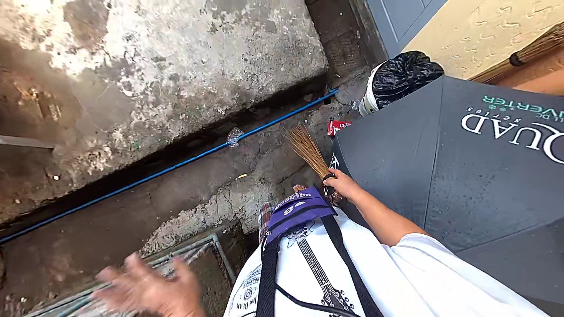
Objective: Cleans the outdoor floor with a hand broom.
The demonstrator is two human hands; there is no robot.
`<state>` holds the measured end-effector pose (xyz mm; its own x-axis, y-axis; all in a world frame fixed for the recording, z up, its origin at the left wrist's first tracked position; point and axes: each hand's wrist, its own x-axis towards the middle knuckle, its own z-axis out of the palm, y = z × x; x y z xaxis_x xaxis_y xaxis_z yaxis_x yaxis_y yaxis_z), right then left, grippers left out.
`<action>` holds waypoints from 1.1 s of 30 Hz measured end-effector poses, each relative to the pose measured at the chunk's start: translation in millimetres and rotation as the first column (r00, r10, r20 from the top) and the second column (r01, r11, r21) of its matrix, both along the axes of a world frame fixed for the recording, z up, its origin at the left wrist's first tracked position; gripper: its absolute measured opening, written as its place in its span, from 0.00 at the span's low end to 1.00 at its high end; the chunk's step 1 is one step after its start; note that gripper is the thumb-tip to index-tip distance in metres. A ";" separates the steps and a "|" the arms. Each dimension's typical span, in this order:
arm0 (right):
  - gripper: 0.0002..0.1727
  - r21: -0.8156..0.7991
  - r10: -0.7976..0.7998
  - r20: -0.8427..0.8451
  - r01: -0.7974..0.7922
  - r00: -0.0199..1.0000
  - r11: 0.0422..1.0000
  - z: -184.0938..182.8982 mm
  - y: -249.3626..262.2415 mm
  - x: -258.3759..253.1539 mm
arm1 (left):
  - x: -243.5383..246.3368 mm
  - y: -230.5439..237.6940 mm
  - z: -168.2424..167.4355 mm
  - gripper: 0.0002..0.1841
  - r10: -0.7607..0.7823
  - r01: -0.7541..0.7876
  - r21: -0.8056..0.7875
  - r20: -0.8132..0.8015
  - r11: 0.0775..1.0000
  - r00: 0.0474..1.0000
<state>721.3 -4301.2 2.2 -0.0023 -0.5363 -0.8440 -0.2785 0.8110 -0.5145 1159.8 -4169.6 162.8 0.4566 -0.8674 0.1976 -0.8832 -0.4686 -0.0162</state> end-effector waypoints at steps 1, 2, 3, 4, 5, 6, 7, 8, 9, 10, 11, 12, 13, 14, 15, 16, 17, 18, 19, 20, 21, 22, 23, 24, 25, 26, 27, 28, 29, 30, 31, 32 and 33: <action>0.41 -0.020 -0.011 0.002 0.011 1.000 1.000 3.0 -7.7 -0.3 | -15.8 -26.8 -9.9 0.38 -0.185 0.187 0.000 -0.103 0.982 0.977; 0.41 -0.038 -0.023 0.012 0.023 1.000 0.999 6.3 -16.9 -0.8 | -26.8 -53.5 -19.3 0.36 -0.332 0.335 -0.014 -0.164 0.942 0.929; 0.41 -0.044 -0.045 0.025 0.046 0.999 0.998 9.6 -25.2 -1.9 | -33.8 -77.9 -27.6 0.33 -0.432 0.434 -0.034 -0.197 0.900 0.880; 0.40 -0.036 -0.081 0.038 0.083 0.996 0.996 14.1 -32.4 -3.1 | -37.0 -99.4 -34.9 0.31 -0.492 0.491 -0.063 -0.215 0.869 0.843; 0.40 -0.020 -0.126 0.048 0.127 0.991 0.992 19.6 -39.7 -4.2 | -35.8 -118.4 -41.3 0.30 -0.526 0.521 -0.088 -0.236 0.849 0.817; 0.40 0.001 -0.171 0.056 0.171 0.984 0.985 24.7 -47.2 -4.4 | -30.4 -135.3 -47.5 0.28 -0.539 0.533 -0.099 -0.257 0.841 0.803; 0.40 0.017 -0.213 0.059 0.212 0.975 0.977 29.6 -55.5 -3.1 | -21.0 -150.0 -54.8 0.28 -0.536 0.532 -0.093 -0.273 0.841 0.799; 0.40 0.022 -0.254 0.062 0.253 0.965 0.967 33.1 -64.7 -0.7 | -8.6 -162.8 -63.6 0.27 -0.518 0.522 -0.068 -0.289 0.850 0.805; 0.39 0.020 -0.292 0.060 0.292 0.954 0.956 35.3 -74.7 2.0 | 4.8 -174.7 -73.6 0.27 -0.493 0.509 -0.030 -0.307 0.860 0.814; 0.39 0.011 -0.325 0.055 0.325 0.944 0.946 36.2 -85.3 4.9 | 18.0 -185.6 -83.8 0.26 -0.462 0.493 0.014 -0.328 0.870 0.824; 0.39 -0.002 -0.349 0.042 0.349 0.936 0.937 34.6 -95.3 7.6 | 30.2 -194.9 -92.9 0.25 -0.421 0.473 0.061 -0.365 0.879 0.830; 0.39 -0.020 -0.361 0.025 0.361 0.932 0.932 30.6 -104.9 9.6 | 41.3 -203.3 -100.5 0.25 -0.367 0.447 0.112 -0.415 0.887 0.832; 0.40 -0.043 -0.371 0.017 0.372 0.928 0.927 25.7 -115.2 11.9 | 50.6 -213.5 -104.8 0.24 -0.300 0.417 0.161 -0.475 0.895 0.827; 0.40 -0.077 -0.391 0.011 0.391 0.920 0.917 21.3 -127.6 16.2 | 59.7 -227.9 -108.0 0.24 -0.236 0.392 0.203 -0.530 0.897 0.815; 0.41 -0.104 -0.420 0.003 0.418 0.907 0.902 19.2 -142.5 21.5 | 68.0 -244.9 -114.0 0.23 -0.186 0.370 0.231 -0.563 0.900 0.805; 0.41 -0.112 -0.450 -0.012 0.446 0.893 0.888 20.3 -154.2 27.9 | 76.8 -259.9 -120.2 0.23 -0.145 0.352 0.259 -0.583 0.899 0.799; 0.40 -0.098 -0.485 -0.026 0.480 0.874 0.872 24.5 -164.3 34.7 | 84.5 -276.5 -126.1 0.23 -0.121 0.346 0.277 -0.597 0.897 0.793; 0.39 -0.082 -0.525 -0.036 0.521 0.851 0.850 30.3 -177.8 40.4 | 89.8 -298.5 -133.3 0.22 -0.120 0.351 0.278 -0.605 0.894 0.787; 0.38 -0.070 -0.574 -0.038 0.571 0.818 0.818 33.0 -190.8 45.5 | 94.0 -324.3 -140.5 0.22 -0.138 0.367 0.270 -0.609 0.890 0.781; 0.37 -0.068 -0.622 -0.032 0.619 0.782 0.782 32.4 -200.4 48.6 | 96.0 -351.4 -146.1 0.22 -0.166 0.396 0.259 -0.614 0.881 0.771; 0.36 -0.069 -0.657 -0.031 0.654 0.753 0.753 30.7 -208.5 49.6 | 94.5 -380.7 -149.3 0.22 -0.202 0.430 0.251 -0.613 0.867 0.764; 0.36 -0.072 -0.681 -0.030 0.678 0.732 0.732 28.5 -215.8 50.1 | 90.7 -412.1 -149.9 0.22 -0.251 0.471 0.234 -0.606 0.851 0.755; 0.36 -0.073 -0.703 -0.027 0.700 0.711 0.711 27.7 -223.3 50.7 | 85.2 -444.9 -148.1 0.22 -0.312 0.518 0.207 -0.598 0.830 0.739; 0.36 -0.065 -0.729 -0.021 0.727 0.684 0.684 29.4 -231.8 50.2 | 77.8 -478.3 -145.3 0.22 -0.363 0.560 0.181 -0.596 0.809 0.717; 0.35 -0.054 -0.764 -0.009 0.762 0.646 0.645 32.6 -242.2 48.5 | 68.7 -512.0 -141.1 0.22 -0.400 0.597 0.166 -0.599 0.785 0.694; 0.32 -0.039 -0.804 0.005 0.804 0.594 0.593 36.5 -254.8 45.7 | 58.7 -545.7 -136.4 0.22 -0.433 0.632 0.157 -0.604 0.759 0.669; 0.30 -0.004 -0.846 0.014 0.846 0.534 0.534 40.1 -268.4 41.3 | 47.8 -578.0 -132.7 0.23 -0.460 0.665 0.153 -0.609 0.731 0.646; 0.28 0.033 -0.879 0.011 0.879 0.476 0.476 39.9 -281.6 35.9 | 36.7 -607.8 -131.2 0.23 -0.483 0.694 0.150 -0.615 0.704 0.623; 0.26 0.056 -0.898 -0.002 0.896 0.440 0.440 35.8 -295.7 30.6 | 25.1 -636.4 -131.3 0.23 -0.503 0.722 0.147 -0.624 0.676 0.598; 0.26 0.057 -0.903 -0.023 0.903 0.428 0.426 29.1 -311.8 26.2 | 12.1 -664.0 -132.7 0.23 -0.514 0.748 0.140 -0.644 0.649 0.567; 0.25 0.052 -0.899 -0.041 0.900 0.436 0.434 20.2 -328.3 23.1 | -2.7 -689.3 -133.8 0.23 -0.505 0.768 0.129 -0.684 0.627 0.527; 0.25 0.046 -0.894 -0.056 0.896 0.444 0.442 9.4 -344.1 21.7 | -19.4 -710.3 -133.6 0.24 -0.468 0.786 0.108 -0.750 0.609 0.467; 0.26 0.051 -0.897 -0.064 0.899 0.437 0.435 -2.6 -360.6 19.5 | -39.2 -728.2 -129.8 0.25 -0.395 0.800 0.075 -0.840 0.595 0.372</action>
